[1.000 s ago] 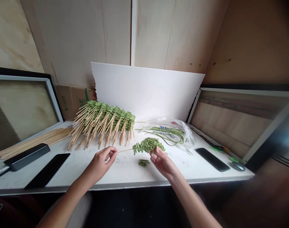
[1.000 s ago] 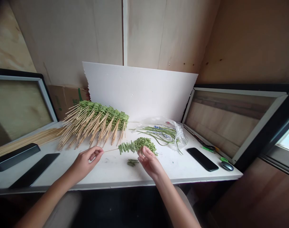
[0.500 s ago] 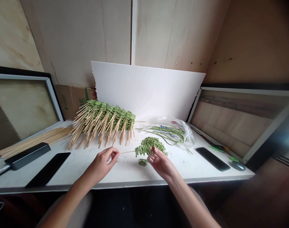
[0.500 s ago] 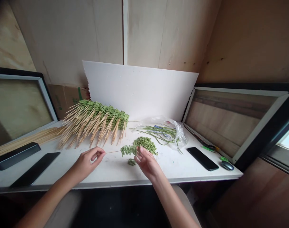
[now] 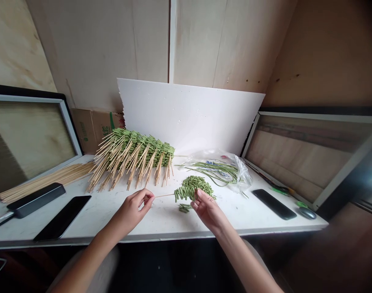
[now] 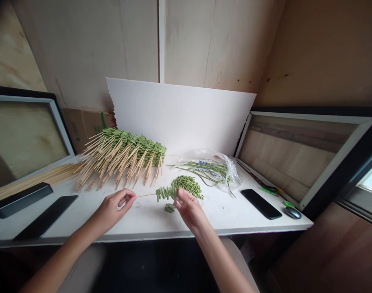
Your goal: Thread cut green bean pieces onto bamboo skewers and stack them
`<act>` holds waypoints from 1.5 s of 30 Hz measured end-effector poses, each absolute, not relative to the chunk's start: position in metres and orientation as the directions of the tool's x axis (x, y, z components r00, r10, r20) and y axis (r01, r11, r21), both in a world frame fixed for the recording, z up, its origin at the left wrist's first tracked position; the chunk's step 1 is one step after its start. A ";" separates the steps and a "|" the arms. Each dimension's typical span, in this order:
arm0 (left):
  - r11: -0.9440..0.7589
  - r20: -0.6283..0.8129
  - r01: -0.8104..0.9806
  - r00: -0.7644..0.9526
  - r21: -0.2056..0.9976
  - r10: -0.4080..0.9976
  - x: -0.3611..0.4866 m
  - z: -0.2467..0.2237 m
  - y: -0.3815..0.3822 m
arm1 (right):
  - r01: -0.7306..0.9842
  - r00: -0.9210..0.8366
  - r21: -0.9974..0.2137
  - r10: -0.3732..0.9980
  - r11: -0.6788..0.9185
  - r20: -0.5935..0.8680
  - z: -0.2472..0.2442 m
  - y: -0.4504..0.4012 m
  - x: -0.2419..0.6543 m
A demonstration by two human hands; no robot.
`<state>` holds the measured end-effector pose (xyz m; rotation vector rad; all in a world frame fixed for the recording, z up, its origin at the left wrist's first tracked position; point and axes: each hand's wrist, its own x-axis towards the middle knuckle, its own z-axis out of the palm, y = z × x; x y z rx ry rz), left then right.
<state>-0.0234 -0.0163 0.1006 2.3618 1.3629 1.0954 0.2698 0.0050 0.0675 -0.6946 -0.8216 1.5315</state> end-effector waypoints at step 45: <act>-0.613 0.585 0.636 0.297 0.468 0.755 -0.018 0.089 -0.015 | -0.464 0.271 -0.869 0.962 0.173 0.047 0.080 -0.014 0.249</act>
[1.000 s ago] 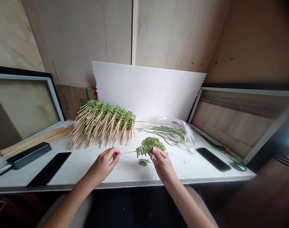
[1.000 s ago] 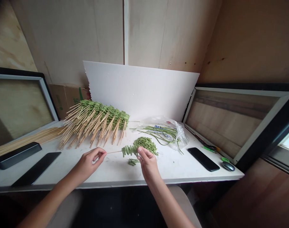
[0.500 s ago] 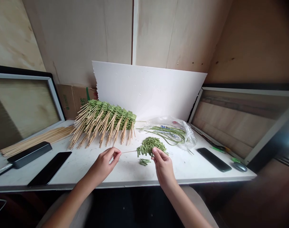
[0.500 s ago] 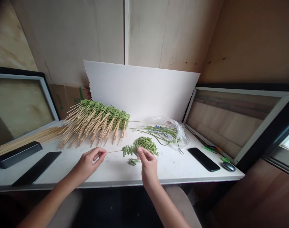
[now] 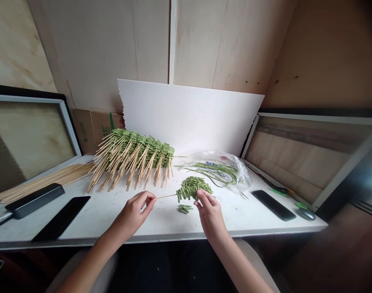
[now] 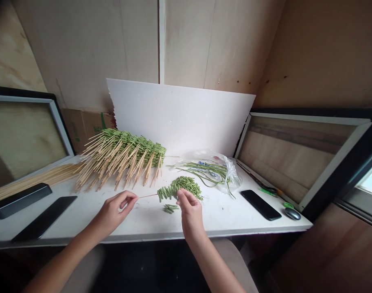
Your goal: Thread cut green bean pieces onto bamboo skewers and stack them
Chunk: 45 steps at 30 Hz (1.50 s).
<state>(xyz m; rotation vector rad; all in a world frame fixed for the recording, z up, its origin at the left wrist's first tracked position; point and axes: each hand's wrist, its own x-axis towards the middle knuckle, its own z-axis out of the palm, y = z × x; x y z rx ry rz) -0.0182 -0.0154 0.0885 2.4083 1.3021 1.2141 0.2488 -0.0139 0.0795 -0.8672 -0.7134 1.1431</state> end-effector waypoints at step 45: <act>-0.250 0.330 0.404 -0.141 0.880 0.934 -0.075 0.089 0.052 | 0.443 0.094 -0.824 0.896 0.354 0.435 0.043 0.024 0.307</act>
